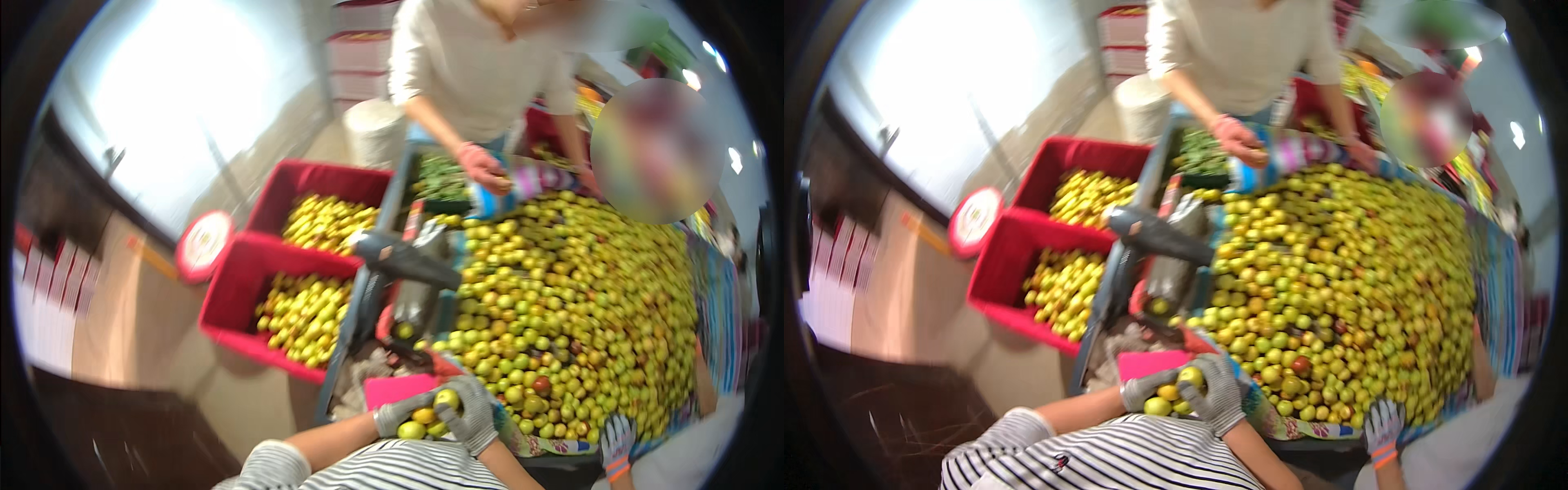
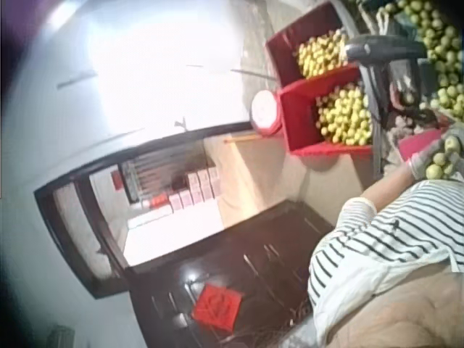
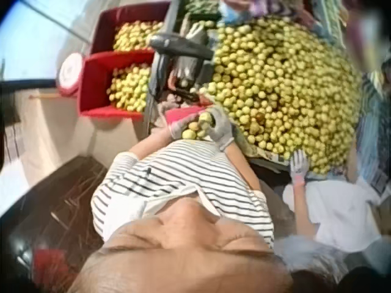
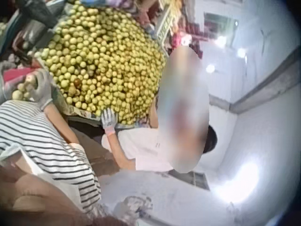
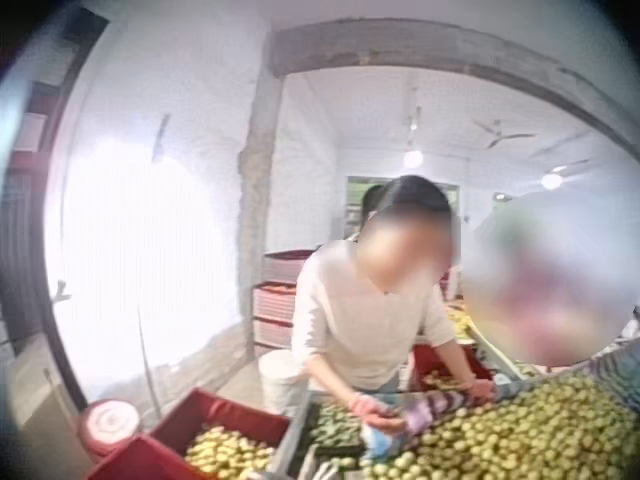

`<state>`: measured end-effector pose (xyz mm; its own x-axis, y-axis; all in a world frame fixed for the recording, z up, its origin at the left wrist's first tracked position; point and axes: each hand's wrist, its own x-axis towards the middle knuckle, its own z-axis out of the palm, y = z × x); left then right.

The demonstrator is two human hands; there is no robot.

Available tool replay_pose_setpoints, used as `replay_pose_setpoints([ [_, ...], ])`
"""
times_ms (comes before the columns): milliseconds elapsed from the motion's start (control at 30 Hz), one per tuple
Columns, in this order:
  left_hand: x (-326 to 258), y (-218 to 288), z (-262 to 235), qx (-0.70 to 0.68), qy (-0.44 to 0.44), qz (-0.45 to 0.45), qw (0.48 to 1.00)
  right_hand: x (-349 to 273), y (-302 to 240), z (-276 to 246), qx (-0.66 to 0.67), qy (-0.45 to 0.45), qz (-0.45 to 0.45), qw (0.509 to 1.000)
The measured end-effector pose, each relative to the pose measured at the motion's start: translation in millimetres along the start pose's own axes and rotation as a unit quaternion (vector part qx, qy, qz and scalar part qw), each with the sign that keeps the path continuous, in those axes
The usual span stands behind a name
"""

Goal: The person sorts green fruits by hand, picking them from a large pile on a table and placing them into red bins. The person wears gloves and works alongside others in a fruit processing area.

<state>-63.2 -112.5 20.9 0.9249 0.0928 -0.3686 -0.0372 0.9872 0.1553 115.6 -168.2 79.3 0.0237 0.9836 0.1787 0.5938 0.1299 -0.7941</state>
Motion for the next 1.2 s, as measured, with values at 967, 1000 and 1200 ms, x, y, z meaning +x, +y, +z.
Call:
replay_pose_setpoints([
  [967, -155, 128, -145, -0.127, 0.042, 0.389, 0.912, 53, 47, -14, 0.006, -0.057, 0.101, 0.993],
  [1000, -157, 124, -189, -0.119, 0.045, 0.39, 0.912, 45, 54, -25, -0.023, -0.047, 0.111, 0.992],
  [1200, -135, 117, -289, -0.193, 0.181, 0.416, 0.87, -15, 99, -92, -0.31, -0.076, 0.104, 0.942],
])
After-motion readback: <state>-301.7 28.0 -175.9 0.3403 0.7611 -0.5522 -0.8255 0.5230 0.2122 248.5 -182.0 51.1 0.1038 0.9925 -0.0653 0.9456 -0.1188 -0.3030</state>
